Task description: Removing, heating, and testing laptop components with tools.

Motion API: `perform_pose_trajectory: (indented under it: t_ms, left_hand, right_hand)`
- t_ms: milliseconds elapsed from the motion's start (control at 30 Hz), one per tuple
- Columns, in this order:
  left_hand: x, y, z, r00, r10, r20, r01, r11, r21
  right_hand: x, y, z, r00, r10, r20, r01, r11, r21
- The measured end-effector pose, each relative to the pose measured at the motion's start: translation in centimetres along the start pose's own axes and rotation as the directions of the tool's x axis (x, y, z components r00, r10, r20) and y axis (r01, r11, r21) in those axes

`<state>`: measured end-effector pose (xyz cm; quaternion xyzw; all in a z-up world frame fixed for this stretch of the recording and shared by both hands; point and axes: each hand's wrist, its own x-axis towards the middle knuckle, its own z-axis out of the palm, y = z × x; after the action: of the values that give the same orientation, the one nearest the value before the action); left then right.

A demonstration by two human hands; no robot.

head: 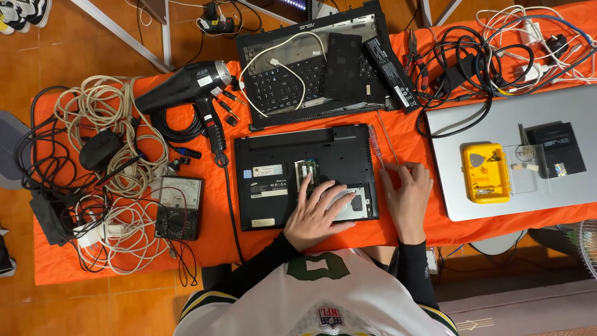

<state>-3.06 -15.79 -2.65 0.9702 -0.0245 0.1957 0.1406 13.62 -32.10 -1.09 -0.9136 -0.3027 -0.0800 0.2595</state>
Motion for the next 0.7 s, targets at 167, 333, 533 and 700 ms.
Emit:
perform_pose_trajectory:
  t_ms: [167,333,533,700]
  left_hand:
    - [0.1,0.1,-0.1,1.0,-0.001,-0.014,0.001,1.0,0.028]
    - [0.3,0.1,0.0,0.999,-0.005,-0.032,0.006,0.999,0.039]
    - [0.3,0.3,-0.6,0.999,-0.005,-0.049,0.006,0.999,0.032]
    - [0.1,0.3,-0.1,0.999,-0.003,-0.051,0.003,1.0,0.007]
  right_hand:
    - [2.0,-0.4,0.4,0.999,-0.03,-0.017,0.03,0.999,-0.035]
    - [3.2,0.1,1.5,0.997,-0.08,-0.021,0.079,0.995,-0.055]
    - [2.6,-0.2,-0.1,0.987,0.159,0.006,-0.148,0.91,0.387]
    - [0.9,2.1,0.2,0.939,0.303,0.163,-0.31,0.54,0.782]
